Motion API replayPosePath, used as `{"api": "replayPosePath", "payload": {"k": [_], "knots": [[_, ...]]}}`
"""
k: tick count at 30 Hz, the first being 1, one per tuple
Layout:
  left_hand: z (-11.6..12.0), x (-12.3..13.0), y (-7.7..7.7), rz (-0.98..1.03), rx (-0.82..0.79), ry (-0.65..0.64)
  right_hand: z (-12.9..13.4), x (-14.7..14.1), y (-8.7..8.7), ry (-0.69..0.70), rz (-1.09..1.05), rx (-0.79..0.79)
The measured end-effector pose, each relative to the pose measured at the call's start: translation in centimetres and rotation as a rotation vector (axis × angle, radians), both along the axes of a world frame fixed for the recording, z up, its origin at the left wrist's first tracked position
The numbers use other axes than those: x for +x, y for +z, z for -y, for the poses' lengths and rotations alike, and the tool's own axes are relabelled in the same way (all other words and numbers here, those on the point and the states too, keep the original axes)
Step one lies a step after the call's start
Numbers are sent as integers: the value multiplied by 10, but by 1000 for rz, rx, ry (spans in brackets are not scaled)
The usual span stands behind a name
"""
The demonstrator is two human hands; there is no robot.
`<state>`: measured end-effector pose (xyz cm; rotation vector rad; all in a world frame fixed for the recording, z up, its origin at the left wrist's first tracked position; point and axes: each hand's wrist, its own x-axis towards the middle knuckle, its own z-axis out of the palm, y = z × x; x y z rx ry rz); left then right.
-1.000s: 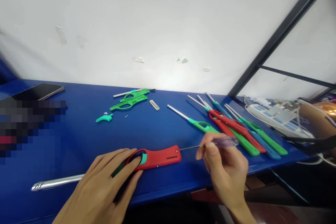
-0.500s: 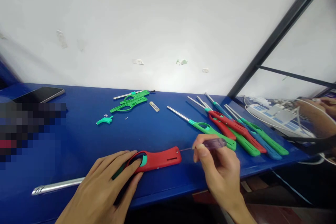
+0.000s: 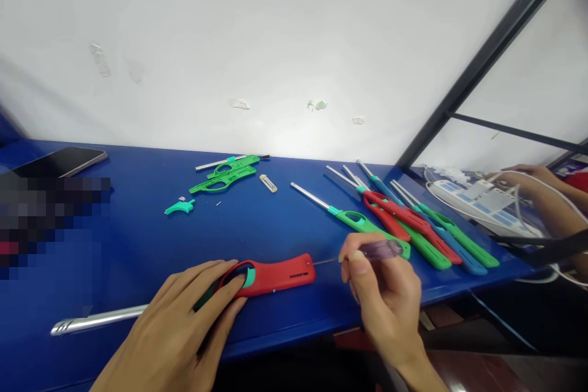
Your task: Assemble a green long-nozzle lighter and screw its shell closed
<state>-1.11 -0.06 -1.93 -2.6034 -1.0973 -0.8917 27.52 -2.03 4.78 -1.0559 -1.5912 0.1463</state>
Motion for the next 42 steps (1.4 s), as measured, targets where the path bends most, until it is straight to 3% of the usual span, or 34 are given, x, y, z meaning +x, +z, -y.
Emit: {"api": "replayPosePath", "payload": {"k": [5,12,16,24,33,39,42], "knots": [[0,-4,-5,18,-47,-17,2,0,-2,5,31,-12],[1,1,3,-26,26,-10,1,2,-8,-6,-30,-16],[0,-2,-3,-24,7,-20,0,4,-8,13,11,-36],[-4,-9,-13,-30,15,-34,-1,4,-7,32,1,-28],[-5,-6,-8,7,16,-28,-5,3,4,35,28,-36],[-4,-10,-8,-60,35,-31,-17,-1,8,122,-8,-162],[-3,-8,-7,-124,73,-24,-21,-3,6,120,-67,-117]]}}
